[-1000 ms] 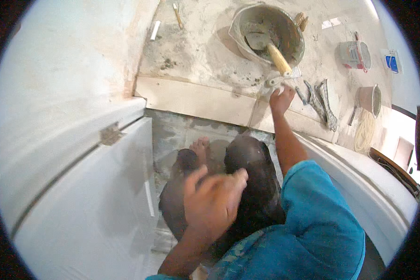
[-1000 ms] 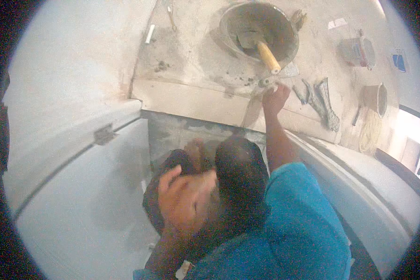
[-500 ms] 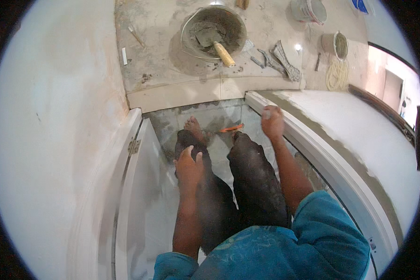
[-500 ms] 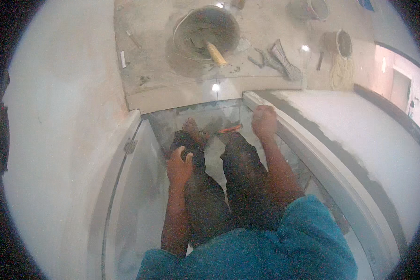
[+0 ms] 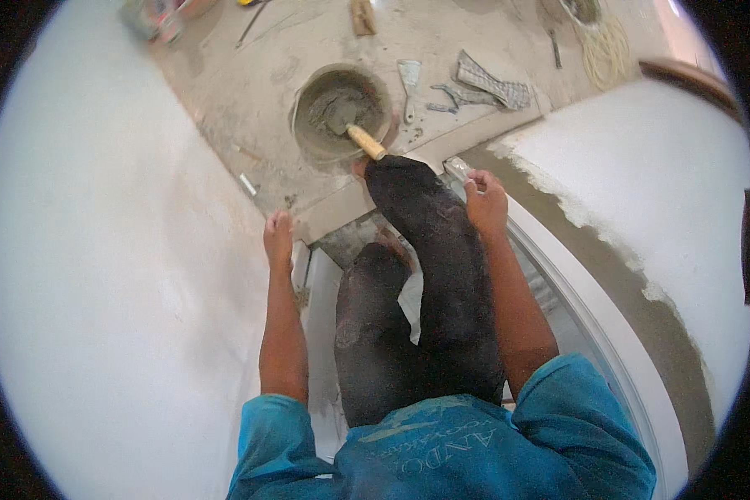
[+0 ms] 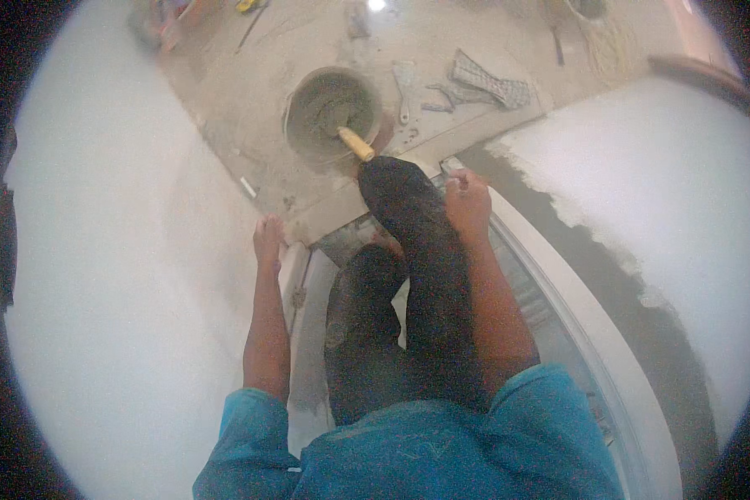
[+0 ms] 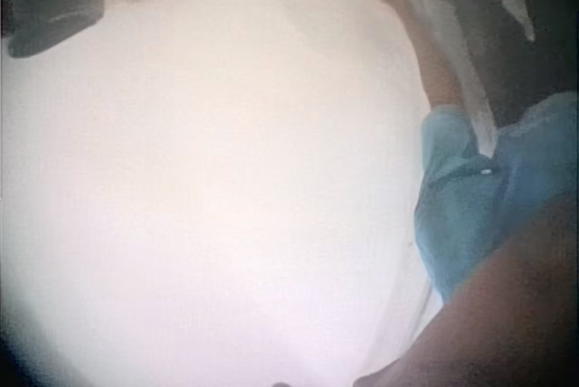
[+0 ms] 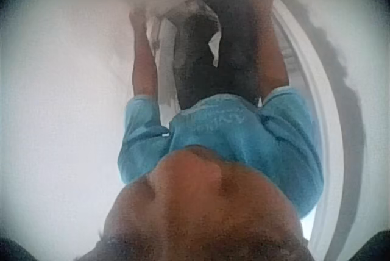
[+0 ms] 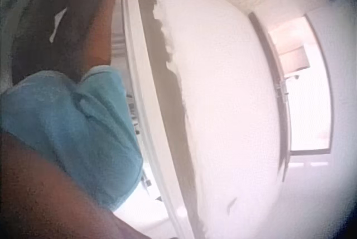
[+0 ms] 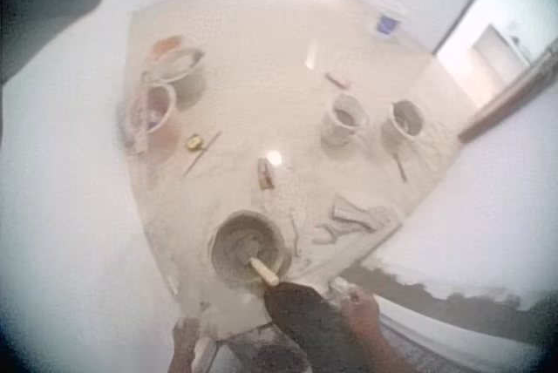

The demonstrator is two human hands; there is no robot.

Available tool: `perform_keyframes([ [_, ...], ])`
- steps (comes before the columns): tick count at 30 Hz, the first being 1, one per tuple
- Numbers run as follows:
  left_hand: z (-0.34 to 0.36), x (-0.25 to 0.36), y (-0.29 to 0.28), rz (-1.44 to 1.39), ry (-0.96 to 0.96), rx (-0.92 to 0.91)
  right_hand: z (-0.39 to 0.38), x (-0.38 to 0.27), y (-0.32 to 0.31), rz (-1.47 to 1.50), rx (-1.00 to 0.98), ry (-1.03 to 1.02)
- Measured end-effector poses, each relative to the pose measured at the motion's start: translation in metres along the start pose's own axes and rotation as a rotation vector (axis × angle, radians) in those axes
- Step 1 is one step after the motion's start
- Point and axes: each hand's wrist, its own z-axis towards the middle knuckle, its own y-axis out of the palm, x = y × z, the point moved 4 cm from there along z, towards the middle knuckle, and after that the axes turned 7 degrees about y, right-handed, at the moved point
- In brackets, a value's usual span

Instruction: The person scoops cement from a bucket with a trowel and spreads it onto the floor surface. They repeatedly apply and smooth the cement along the floor area, occasionally wiping the surface with a cloth.

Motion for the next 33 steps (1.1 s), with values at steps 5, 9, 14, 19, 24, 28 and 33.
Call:
perform_keyframes([
  [5,0.130,0.044,0.121,-0.428,-0.238,-0.041,0.025,0.005,0.033,0.092,-0.049,0.195],
  [9,0.120,0.094,0.163,-0.356,-0.381,0.273,0.028,0.002,0.045,0.096,-0.142,0.435],
  [14,0.070,0.176,0.176,-0.411,-0.422,0.430,0.021,-0.017,0.042,0.182,-0.118,0.527],
  [19,0.073,0.273,0.235,-0.442,-0.291,0.085,0.042,-0.043,0.041,0.143,-0.019,0.402],
  [24,0.029,0.354,0.267,-0.402,-0.253,-0.124,0.064,-0.039,0.045,0.239,0.035,0.584],
  [28,0.009,0.411,0.285,-0.327,-0.156,-0.348,0.072,-0.031,0.060,0.266,0.079,0.726],
  [33,0.045,0.460,0.340,-0.157,-0.035,-0.579,0.092,-0.022,0.103,0.286,0.153,0.846],
])
